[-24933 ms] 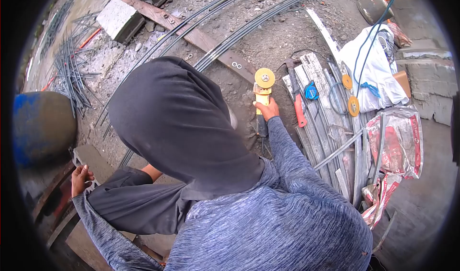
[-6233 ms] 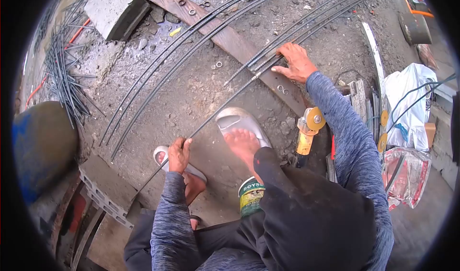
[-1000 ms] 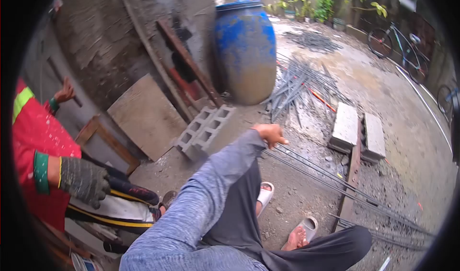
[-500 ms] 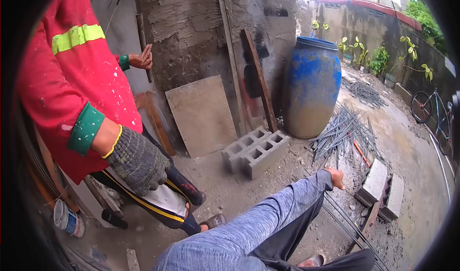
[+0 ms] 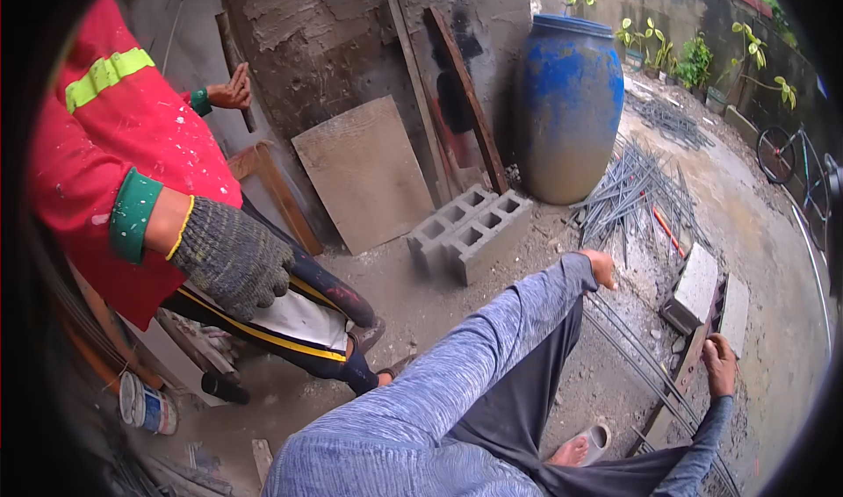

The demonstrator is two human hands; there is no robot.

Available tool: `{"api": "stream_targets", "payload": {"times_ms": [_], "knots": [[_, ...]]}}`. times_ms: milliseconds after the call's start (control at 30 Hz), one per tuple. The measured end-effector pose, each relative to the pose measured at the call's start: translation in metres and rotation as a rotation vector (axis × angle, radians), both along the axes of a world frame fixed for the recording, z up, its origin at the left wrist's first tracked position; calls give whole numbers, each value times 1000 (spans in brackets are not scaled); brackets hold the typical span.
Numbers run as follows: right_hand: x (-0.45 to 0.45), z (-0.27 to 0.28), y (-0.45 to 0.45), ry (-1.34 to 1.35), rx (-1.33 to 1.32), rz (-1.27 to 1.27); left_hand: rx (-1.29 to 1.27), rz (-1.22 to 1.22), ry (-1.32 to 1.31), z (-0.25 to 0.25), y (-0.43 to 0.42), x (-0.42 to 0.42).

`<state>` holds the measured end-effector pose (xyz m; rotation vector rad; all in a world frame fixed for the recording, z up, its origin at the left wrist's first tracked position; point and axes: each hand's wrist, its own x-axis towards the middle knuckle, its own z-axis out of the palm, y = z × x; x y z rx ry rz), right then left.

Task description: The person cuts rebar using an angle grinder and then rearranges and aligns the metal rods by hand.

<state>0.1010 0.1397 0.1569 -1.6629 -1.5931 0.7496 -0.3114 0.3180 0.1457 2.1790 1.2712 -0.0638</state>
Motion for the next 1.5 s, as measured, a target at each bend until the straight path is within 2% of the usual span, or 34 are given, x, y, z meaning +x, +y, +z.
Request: {"api": "stream_targets", "payload": {"times_ms": [33,67,100,133,200,233,300,400,433,467,500,567,633,800,900,1067,1300,1500], "knots": [[1,-35,-1,-105,5,1,75,6,30,4,-6,-4],[-36,-9,-19,-433,-151,33,136,-35,3,1,-5,-10],[-52,-7,-28,-585,-181,96,96,-32,71,2,-3,-8],[-52,-14,-31,-523,-185,186,-119,-13,84,-11,12,-4],[-69,8,-51,-309,-222,152,-261,1,-33,-9,11,-12],[-79,20,-45,-190,-193,137,-235,2,-15,-6,9,-14],[-78,26,-48,-185,-155,89,-197,22,30,-2,4,-14],[-63,4,-39,-174,-91,76,-47,-17,88,-1,-1,-5],[-56,-7,-37,-95,-113,113,-20,-29,62,6,-8,0],[-56,-12,-37,-60,-122,146,125,-40,43,-3,-8,4],[-62,-9,-38,-72,-168,161,7,6,7,16,-19,5],[-69,-21,-38,-33,-141,193,24,-26,-58,21,-22,8],[-81,-18,-41,-200,-203,212,71,-56,-74,13,-18,14],[-99,-24,-46,-261,-269,241,183,-35,-47,14,-21,3],[-118,2,-52,-256,-304,243,86,-13,-50,17,-21,-2],[-122,1,-53,-302,-252,284,92,36,-60,28,-26,-7],[-130,11,-56,-335,-341,345,50,-3,-28,41,-28,-5],[-128,3,-59,-376,-263,373,57,-15,-52,24,-23,-1]]}}
